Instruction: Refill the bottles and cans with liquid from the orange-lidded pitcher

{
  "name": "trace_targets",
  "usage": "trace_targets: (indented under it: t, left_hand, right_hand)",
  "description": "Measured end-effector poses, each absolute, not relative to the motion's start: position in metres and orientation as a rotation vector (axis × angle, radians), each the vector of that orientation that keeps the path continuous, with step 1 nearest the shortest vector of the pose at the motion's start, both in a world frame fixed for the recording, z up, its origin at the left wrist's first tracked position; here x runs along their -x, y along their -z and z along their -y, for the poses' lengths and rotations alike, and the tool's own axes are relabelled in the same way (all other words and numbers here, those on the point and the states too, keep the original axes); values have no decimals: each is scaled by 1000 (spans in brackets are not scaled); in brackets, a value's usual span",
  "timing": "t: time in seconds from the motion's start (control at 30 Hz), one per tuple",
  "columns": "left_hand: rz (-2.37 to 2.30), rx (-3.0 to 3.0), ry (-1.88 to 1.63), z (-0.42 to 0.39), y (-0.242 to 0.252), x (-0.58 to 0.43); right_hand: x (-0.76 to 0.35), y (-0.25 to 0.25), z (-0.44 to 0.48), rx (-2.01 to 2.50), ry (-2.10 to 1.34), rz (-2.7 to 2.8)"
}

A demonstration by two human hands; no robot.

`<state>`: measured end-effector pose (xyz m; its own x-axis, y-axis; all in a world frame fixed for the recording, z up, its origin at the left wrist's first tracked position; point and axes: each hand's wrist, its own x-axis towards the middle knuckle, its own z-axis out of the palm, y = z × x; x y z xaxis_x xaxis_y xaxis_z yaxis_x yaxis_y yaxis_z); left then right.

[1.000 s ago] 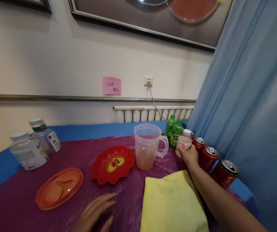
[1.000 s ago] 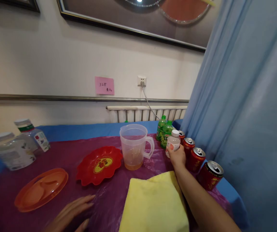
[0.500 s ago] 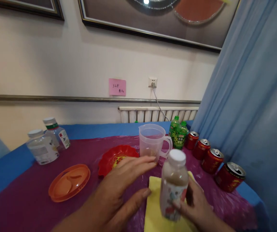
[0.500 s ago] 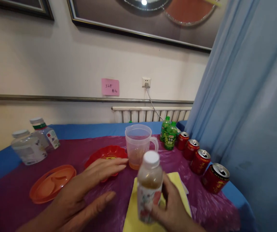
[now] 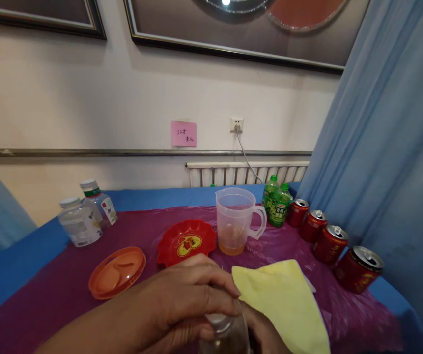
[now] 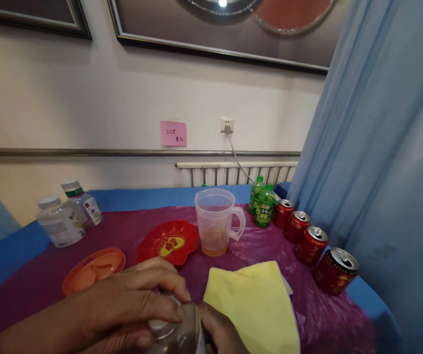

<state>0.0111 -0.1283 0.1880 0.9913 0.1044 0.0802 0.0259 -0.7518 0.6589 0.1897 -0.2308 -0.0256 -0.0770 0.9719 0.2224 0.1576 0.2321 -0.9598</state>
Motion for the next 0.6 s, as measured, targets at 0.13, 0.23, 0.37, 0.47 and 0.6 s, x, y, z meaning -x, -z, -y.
trace_targets:
  t: [0.13, 0.23, 0.37, 0.47, 0.6]
  left_hand:
    - [-206, -2459, -190, 131, -180, -15]
    - [-369, -2557, -350, 135, -174, -20]
    - [-367, -2574, -364, 136, -182, -18]
    - [-184, -2478, -228, 130, -190, -15]
    - [-230, -2511, -342, 126, -180, -21]
  right_hand:
    - [-180, 22, 234, 1214, -870, 1389]
    - [-179, 22, 238, 1223, -809, 1370]
    - [-183, 20, 237, 1230, -734, 1400]
    - [-187, 14, 236, 1197, -724, 1439]
    - [-186, 13, 237, 1194, -708, 1367]
